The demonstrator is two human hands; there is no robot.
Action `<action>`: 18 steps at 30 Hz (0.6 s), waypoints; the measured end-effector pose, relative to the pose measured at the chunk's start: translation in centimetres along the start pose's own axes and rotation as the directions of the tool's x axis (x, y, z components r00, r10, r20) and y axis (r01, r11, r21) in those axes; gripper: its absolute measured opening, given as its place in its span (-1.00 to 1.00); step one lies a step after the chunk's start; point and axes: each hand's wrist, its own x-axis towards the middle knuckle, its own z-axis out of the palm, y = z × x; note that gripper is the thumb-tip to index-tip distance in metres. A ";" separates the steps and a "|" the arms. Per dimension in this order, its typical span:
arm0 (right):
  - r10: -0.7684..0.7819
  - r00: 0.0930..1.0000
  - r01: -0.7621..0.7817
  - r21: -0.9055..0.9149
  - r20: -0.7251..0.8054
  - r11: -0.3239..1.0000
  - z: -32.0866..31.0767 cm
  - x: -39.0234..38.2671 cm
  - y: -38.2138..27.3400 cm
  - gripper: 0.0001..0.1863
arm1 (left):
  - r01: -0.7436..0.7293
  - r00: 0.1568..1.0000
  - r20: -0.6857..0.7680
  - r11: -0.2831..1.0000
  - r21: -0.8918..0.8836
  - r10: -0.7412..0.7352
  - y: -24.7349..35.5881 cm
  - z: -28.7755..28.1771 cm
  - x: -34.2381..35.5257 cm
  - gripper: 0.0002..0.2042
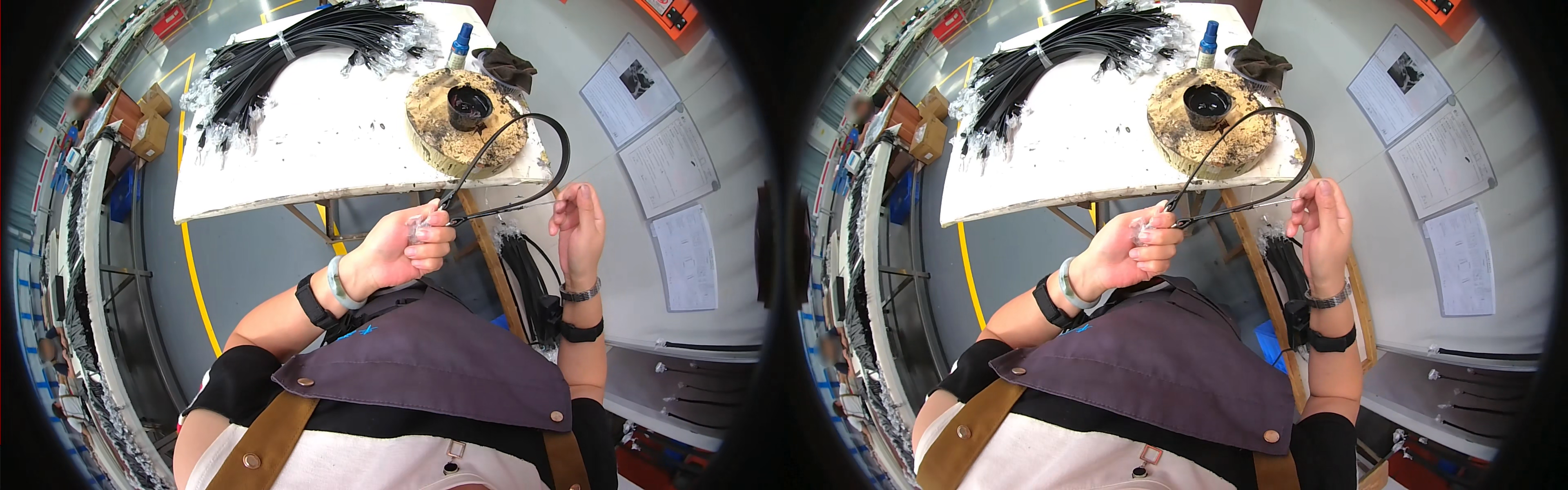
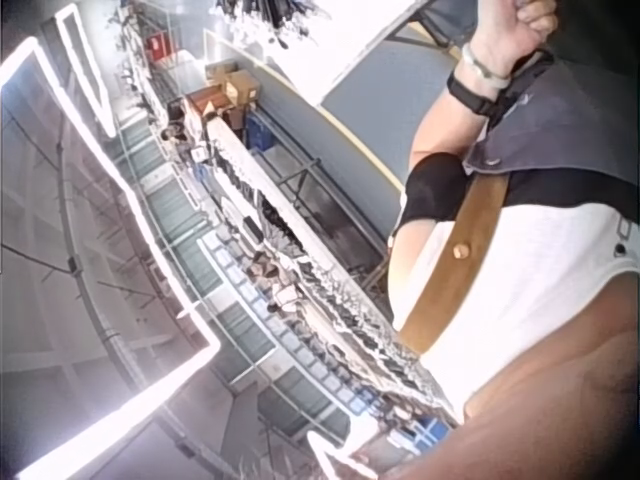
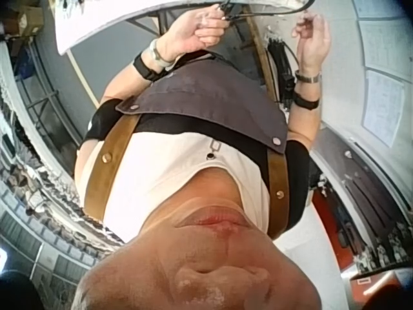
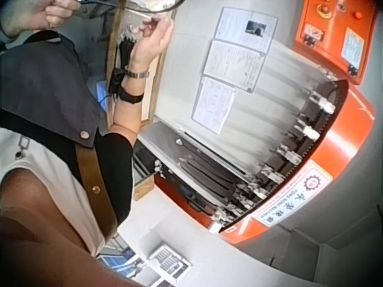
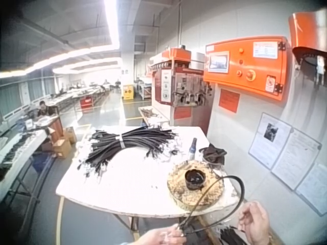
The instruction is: Applying edge finish/dye to leather straps and hanging them on an automated drying rack.
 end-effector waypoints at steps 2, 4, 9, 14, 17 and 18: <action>-0.012 1.000 0.012 -0.014 -0.006 1.000 -0.1 0.0 0.0 -0.69 | 0.004 1.000 0.009 1.000 -0.007 -0.004 0.0 -0.1 0.0 -0.67; -0.017 1.000 0.017 -0.020 0.000 1.000 -0.1 -0.1 0.0 -0.69 | 0.003 1.000 0.016 1.000 -0.002 -0.003 0.0 -0.1 0.0 -0.67; -0.027 1.000 0.027 -0.011 -0.008 1.000 0.0 -0.1 -0.2 -0.69 | -0.001 1.000 0.013 1.000 0.003 0.001 0.0 -0.2 -0.1 -0.67; -0.037 0.998 0.036 -0.014 -0.049 0.999 0.3 -0.2 -0.6 -0.69 | 0.003 1.000 0.019 1.000 -0.009 -0.003 0.0 -0.3 0.0 -0.67; -0.045 0.998 0.043 -0.043 -0.049 0.998 0.5 -0.4 -0.6 -0.69 | 0.003 1.000 0.021 1.000 -0.003 -0.002 0.0 -0.2 0.0 -0.67; -0.046 0.998 0.044 -0.043 -0.048 0.998 0.3 -0.4 -0.5 -0.69 | 0.002 1.000 0.018 1.000 -0.003 -0.002 0.0 -0.2 0.0 -0.66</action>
